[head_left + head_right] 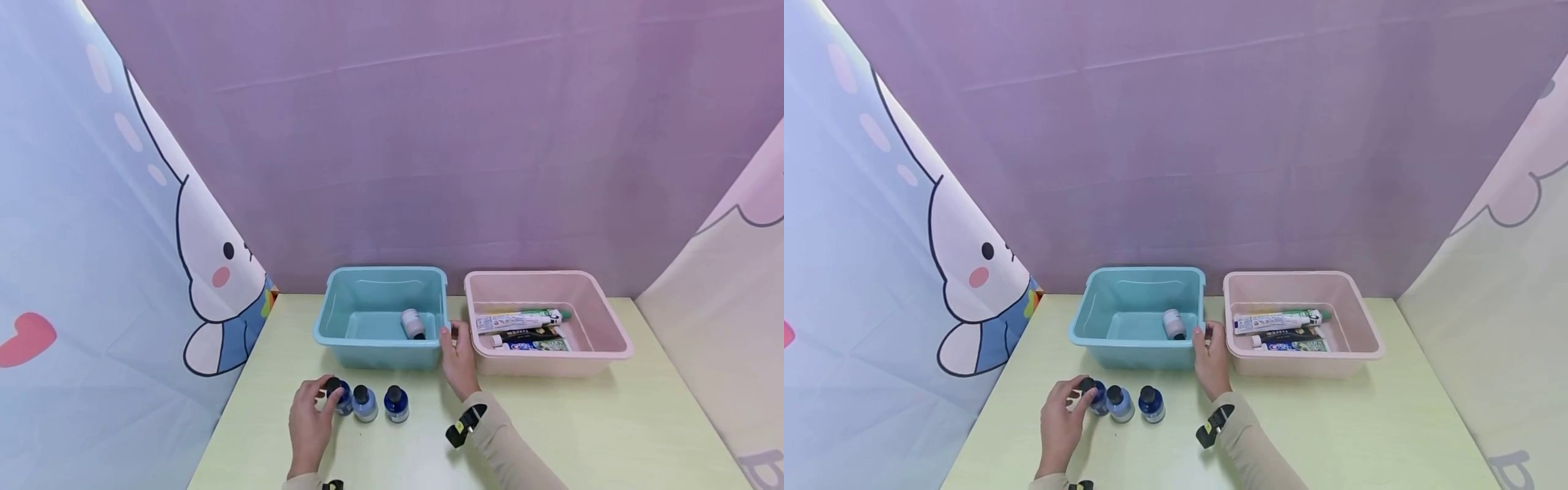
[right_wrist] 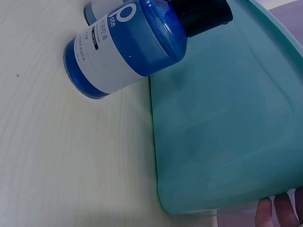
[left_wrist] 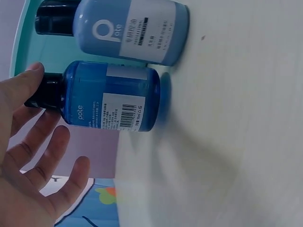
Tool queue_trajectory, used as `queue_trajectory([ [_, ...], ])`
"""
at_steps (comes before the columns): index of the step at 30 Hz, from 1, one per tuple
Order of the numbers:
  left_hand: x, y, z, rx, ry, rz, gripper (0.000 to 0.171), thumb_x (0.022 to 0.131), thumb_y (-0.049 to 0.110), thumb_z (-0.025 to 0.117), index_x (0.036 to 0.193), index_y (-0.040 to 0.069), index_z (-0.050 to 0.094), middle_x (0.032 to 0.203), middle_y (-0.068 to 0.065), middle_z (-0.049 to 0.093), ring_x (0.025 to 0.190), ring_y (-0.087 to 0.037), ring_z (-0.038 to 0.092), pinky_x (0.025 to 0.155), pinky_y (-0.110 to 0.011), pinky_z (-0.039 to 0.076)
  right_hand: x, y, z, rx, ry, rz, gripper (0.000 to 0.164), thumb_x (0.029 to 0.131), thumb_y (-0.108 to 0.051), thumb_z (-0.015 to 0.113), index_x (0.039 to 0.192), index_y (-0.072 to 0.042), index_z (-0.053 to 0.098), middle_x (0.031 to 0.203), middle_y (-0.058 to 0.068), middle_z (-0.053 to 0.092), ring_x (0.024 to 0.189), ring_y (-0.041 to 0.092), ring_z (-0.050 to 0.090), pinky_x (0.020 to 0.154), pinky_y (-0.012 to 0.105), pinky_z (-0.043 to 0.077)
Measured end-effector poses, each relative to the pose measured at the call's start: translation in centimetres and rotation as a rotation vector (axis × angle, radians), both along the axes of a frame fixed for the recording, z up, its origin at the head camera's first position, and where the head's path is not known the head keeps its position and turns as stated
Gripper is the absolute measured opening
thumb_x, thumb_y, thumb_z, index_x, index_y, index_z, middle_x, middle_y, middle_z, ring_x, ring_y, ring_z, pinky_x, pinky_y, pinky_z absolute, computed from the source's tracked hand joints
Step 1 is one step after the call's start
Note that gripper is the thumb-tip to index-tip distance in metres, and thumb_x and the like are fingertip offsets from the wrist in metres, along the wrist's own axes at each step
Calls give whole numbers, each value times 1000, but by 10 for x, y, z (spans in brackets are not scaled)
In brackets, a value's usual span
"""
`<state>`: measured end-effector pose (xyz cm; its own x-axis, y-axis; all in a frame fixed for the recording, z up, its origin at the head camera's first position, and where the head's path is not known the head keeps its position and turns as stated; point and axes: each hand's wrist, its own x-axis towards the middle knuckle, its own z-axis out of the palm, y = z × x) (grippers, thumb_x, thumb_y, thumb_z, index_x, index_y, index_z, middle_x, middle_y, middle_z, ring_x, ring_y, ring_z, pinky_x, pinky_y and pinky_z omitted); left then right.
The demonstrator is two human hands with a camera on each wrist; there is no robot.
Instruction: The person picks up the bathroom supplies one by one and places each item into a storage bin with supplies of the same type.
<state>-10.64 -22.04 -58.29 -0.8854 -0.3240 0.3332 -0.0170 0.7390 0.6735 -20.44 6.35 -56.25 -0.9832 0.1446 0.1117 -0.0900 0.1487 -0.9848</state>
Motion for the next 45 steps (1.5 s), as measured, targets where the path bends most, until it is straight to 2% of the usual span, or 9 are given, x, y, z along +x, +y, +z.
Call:
queue_trajectory([
  [9,-2,-1,14,-39,22,-4,35,87,27,82,119,13,73,105,-6,69,93,-24,64,73,-37,49,0,1,0,1,-14,1,35,110,-32,44,137,-8,45,132,15,52,122,29,52,104,46,44],
  [16,-5,-2,19,-47,4,1,36,89,30,80,121,14,73,106,-4,68,94,-20,63,74,-35,48,0,0,0,13,-5,-11,34,110,-30,45,135,-7,46,130,15,53,119,27,52,101,43,44],
  [24,-4,-2,28,-51,17,2,36,89,30,80,120,14,73,106,-4,68,95,-21,63,73,-35,48,0,1,2,12,-18,-9,35,110,-31,45,134,-6,47,130,16,54,120,29,50,103,45,45],
  [35,-4,-2,42,-44,15,-7,37,91,31,78,123,13,72,108,-6,68,98,-24,63,73,-36,48,-1,3,4,-4,-13,12,35,110,-26,46,136,-3,46,130,16,54,118,26,50,97,36,44],
  [45,-3,-1,52,-36,16,-12,38,93,32,75,125,11,71,109,-7,68,98,-26,64,71,-33,46,-1,3,2,-9,-11,13,31,109,-27,47,131,-6,48,126,15,54,115,26,51,97,39,44],
])
